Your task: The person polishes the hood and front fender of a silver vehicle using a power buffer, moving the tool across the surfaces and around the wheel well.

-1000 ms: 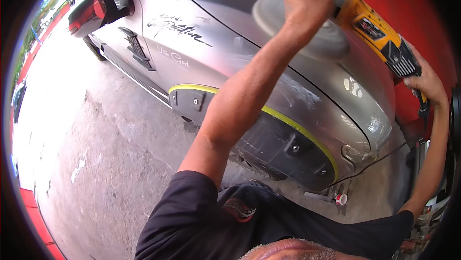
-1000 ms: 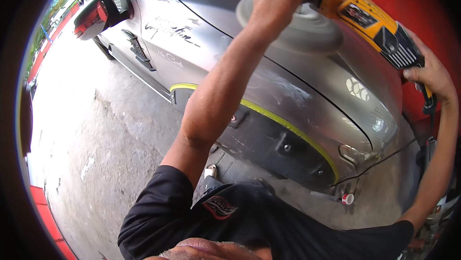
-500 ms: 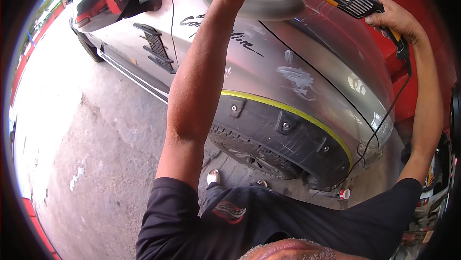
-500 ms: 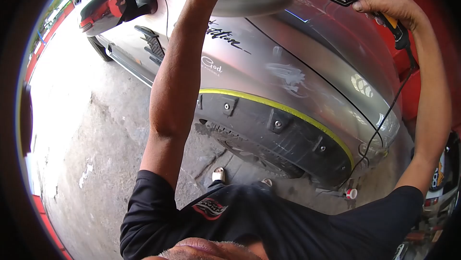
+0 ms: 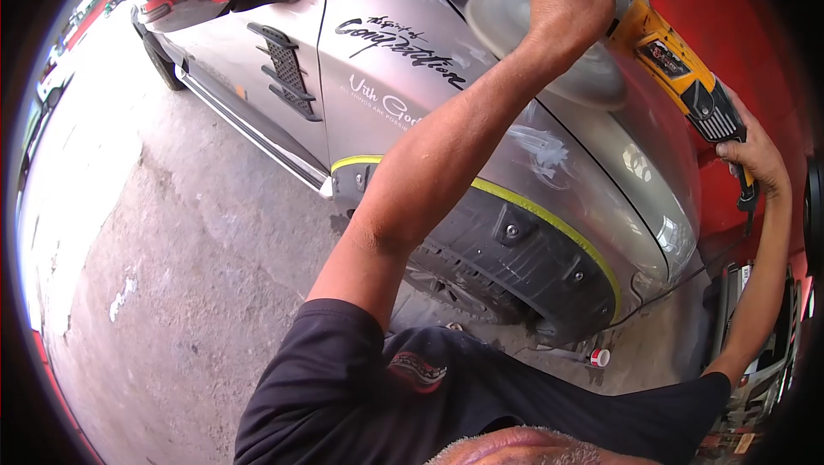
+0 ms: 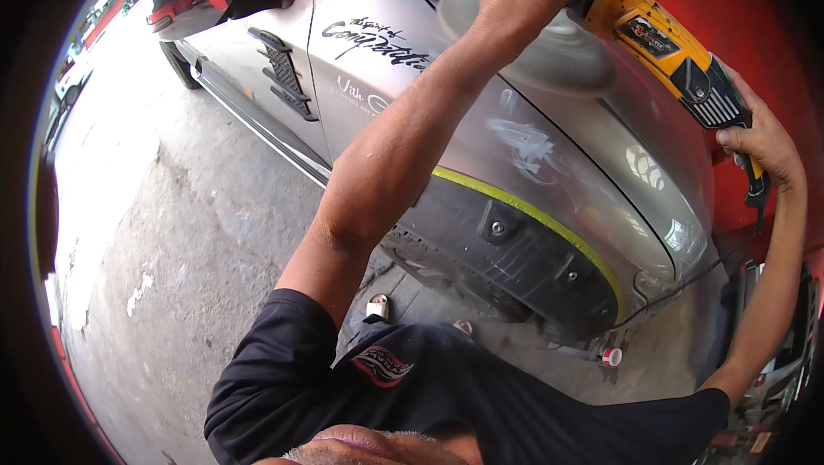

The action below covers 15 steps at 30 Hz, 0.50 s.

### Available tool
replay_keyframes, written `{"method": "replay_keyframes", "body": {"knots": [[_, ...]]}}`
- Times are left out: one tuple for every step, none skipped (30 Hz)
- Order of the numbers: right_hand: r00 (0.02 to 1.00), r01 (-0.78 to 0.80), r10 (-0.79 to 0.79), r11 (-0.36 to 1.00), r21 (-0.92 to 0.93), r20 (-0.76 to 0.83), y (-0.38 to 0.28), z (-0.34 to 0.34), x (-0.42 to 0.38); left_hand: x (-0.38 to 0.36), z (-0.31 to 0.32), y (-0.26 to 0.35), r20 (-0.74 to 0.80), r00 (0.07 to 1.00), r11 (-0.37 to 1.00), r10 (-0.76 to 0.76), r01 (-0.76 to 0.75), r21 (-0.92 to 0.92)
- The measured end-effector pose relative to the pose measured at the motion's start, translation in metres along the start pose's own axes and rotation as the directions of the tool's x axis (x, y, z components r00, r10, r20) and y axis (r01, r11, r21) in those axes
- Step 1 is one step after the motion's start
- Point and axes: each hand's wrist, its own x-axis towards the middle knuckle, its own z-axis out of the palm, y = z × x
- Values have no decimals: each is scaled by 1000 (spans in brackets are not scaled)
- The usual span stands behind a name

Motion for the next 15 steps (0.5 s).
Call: {"method": "replay_keyframes", "body": {"knots": [[1000, 13, -13, 1000, 1, 9, -4, 0, 2, 2, -4, 0, -13, 1000, 999, 4, -3, 52], [999, 28, -28, 1000, 0, 23, -8, 2, 9, 6, -11, -1, -29, 1000, 994, 8, -5, 107], [998, 44, -44, 999, -2, 41, -16, 4, 18, 13, -23, -3, -50, 999, 986, 11, -3, 164], [997, 60, -59, 998, -14, 50, -29, 8, 26, 21, -34, -6, -66, 998, 986, 3, 8, 168], [996, 76, -75, 997, -24, 57, -44, 15, 34, 27, -46, 1, -89, 996, 984, -3, 18, 175], [994, 91, -89, 995, -33, 63, -57, 19, 41, 33, -58, 7, -110, 994, 983, -9, 29, 182], [993, 80, -74, 995, -64, 92, -68, 20, 52, 40, -70, 1, -132, 991, 995, 20, -7, 99], [986, 145, -139, 988, -56, 95, -75, 26, 63, 41, -90, 17, -77, 997, 990, -22, 32, 138], [982, 168, -161, 984, -64, 103, -87, 31, 74, 51, -100, 14, -113, 994, 988, -10, 27, 154], [977, 188, -179, 980, -72, 113, -98, 37, 84, 60, -109, 9, -150, 989, 985, 0, 26, 168], [977, 192, -182, 978, -84, 108, -109, 42, 91, 65, -119, 10, -148, 988, 993, -40, 57, 106], [982, 172, -160, 977, -130, 98, -125, 47, 96, 69, -129, 19, -141, 987, 995, -77, 84, 43], [975, 208, -196, 970, -125, 104, -129, 49, 106, 69, -137, 28, -135, 984, 994, -112, 112, -8], [967, 242, -230, 963, -119, 109, -132, 51, 117, 83, -150, 11, -93, 994, 998, -61, 64, 29], [957, 276, -267, 958, -73, 116, -137, 57, 122, 87, -155, 11, -110, 993, 999, -47, 47, -5]]}}
